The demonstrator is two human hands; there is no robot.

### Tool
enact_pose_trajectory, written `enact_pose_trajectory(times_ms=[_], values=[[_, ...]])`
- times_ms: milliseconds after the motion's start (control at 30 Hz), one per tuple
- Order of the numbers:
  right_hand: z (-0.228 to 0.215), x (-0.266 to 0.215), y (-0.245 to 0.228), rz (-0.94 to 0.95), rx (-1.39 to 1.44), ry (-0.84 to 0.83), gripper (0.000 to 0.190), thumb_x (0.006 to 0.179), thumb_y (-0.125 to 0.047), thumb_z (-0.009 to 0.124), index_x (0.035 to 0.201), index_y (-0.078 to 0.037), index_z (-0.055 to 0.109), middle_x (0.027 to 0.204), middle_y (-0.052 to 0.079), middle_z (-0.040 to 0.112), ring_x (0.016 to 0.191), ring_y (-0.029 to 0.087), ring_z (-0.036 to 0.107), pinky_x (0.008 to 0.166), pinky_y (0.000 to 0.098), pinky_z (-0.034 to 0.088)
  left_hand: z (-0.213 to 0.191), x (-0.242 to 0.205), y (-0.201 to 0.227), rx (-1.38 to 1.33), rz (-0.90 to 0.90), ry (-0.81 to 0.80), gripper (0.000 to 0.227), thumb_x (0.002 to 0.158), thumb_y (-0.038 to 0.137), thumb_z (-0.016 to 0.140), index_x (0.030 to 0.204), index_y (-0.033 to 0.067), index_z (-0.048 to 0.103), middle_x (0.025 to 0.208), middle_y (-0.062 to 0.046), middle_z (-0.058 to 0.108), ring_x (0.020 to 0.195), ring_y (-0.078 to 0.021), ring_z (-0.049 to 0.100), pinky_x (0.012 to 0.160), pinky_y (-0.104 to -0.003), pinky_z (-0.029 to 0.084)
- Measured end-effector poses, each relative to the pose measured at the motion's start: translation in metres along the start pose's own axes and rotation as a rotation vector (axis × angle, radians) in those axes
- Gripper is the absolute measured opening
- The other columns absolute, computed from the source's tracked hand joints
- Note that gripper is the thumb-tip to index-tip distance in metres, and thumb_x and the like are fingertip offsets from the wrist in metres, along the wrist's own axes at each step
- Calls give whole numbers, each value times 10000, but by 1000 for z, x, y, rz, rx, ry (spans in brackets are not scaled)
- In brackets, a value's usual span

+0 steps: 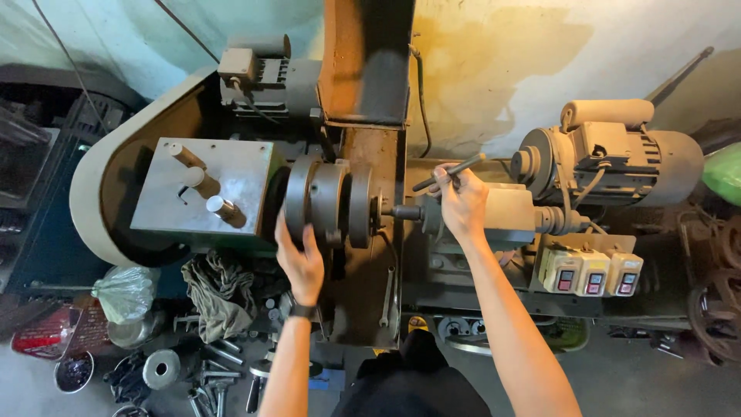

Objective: The person operates a metal lathe in a workshop, using a wrench to tighten the chuck and a metal rod to manually rotate the chuck. They repeatedly adjust the chuck and the tool post while the machine is running.

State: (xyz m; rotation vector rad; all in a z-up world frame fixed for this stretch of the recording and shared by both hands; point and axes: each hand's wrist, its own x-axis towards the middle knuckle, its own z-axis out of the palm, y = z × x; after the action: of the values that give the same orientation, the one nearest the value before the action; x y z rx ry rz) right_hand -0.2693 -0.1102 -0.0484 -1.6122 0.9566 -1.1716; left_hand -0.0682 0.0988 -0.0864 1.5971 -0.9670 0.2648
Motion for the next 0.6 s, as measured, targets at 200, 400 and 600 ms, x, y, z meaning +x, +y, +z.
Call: enact_pose_trajectory(times_ms=[200,400,600], values=[[7,-1,-8,-15,-71,15,187,1033,-159,685,1002,24,707,758,50,709,671,107,693,621,253,553,-8,-97,-47,41,-479,-182,543,945,17,583,1453,-58,408,1343,-278,613,1260,-432,621,1059,-458,497],[6,-1,-13,33,-98,28,178,1015,-160,682,998,13,716,739,43,711,654,99,690,605,252,553,9,92,27,224,71,-264,453,1019,164,688,1388,-56,542,1445,-299,547,1331,-440,545,1092,-470,483],[-2,-1,-3,-22,-77,-26,174,1039,-148,667,1031,23,698,784,50,724,695,107,710,635,257,567,32,123,16,616,-509,-680,476,1107,397,618,1322,-27,617,1227,-293,709,1159,-437,681,980,-467,548]])
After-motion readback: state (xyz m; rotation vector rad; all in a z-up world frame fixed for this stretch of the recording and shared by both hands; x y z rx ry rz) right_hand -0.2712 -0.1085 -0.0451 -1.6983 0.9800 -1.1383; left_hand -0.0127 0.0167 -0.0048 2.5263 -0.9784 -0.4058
